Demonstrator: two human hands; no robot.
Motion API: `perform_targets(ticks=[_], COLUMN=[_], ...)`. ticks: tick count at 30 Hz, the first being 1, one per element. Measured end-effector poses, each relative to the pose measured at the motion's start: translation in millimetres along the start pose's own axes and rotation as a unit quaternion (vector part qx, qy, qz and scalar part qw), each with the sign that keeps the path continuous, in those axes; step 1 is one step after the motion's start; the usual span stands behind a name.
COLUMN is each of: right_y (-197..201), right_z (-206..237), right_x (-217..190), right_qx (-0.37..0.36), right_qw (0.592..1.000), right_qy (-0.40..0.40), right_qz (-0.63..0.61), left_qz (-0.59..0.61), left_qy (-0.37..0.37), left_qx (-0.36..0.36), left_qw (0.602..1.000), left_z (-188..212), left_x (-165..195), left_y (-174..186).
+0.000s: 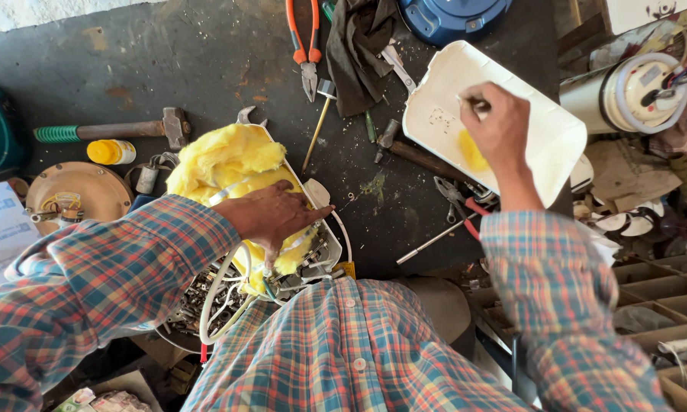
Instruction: The person places yellow fibrous insulation material around a cylindrical electrical component on a workbench. They press and adjust the insulation by hand, then use a screwdriver to secure or adjust a small part of the assembly. The person continues to pack and smooth the insulation around the component.
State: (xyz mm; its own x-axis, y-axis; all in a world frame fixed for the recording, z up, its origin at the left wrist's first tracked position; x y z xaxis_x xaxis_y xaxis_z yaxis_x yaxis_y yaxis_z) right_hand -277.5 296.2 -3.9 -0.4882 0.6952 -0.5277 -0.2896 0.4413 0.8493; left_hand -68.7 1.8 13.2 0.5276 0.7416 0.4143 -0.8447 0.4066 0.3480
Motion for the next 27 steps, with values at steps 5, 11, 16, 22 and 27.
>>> perform_targets(ticks=[5,11,16,22,27], right_y=[-16.1,-47.1,-68.9,-100.2,-128.4], right_z=[49.1,89.2,102.9,103.4,94.7], right_x=[-14.1,-45.7,-75.0,-118.2,-156.4], right_qx=[0.010,0.016,-0.031,-0.214,-0.191], right_qw=[0.989,0.843,0.749,0.899,0.952], right_qy=[-0.078,-0.137,-0.155,-0.131,0.019], right_qz=[-0.126,-0.520,-0.643,-0.358,-0.238], left_qz=[0.002,0.000,0.003,0.002,-0.006], left_qy=[0.001,0.013,0.008,0.003,0.006], left_qx=[0.008,-0.016,-0.007,-0.001,0.015], left_qw=[1.000,1.000,1.000,1.000,1.000], left_z=[-0.1,-2.4,-0.5,5.2,6.1], left_x=[-0.4,0.7,2.9,3.3,3.0], left_y=[-1.4,-3.7,-1.4,2.7,3.4])
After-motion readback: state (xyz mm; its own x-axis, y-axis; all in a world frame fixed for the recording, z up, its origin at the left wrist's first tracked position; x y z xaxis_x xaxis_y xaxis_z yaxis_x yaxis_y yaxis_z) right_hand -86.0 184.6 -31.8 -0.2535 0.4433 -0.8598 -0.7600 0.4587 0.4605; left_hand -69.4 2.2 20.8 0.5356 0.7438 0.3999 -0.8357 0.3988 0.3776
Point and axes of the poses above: each hand's wrist, its own z-axis away from the middle knuckle, its own y-axis out of the back of the hand, x = y × z, the point moved 5 cm from there along -z, towards the middle knuckle, and after that the axes turned 14 degrees about -x, right-handed, at the moved point
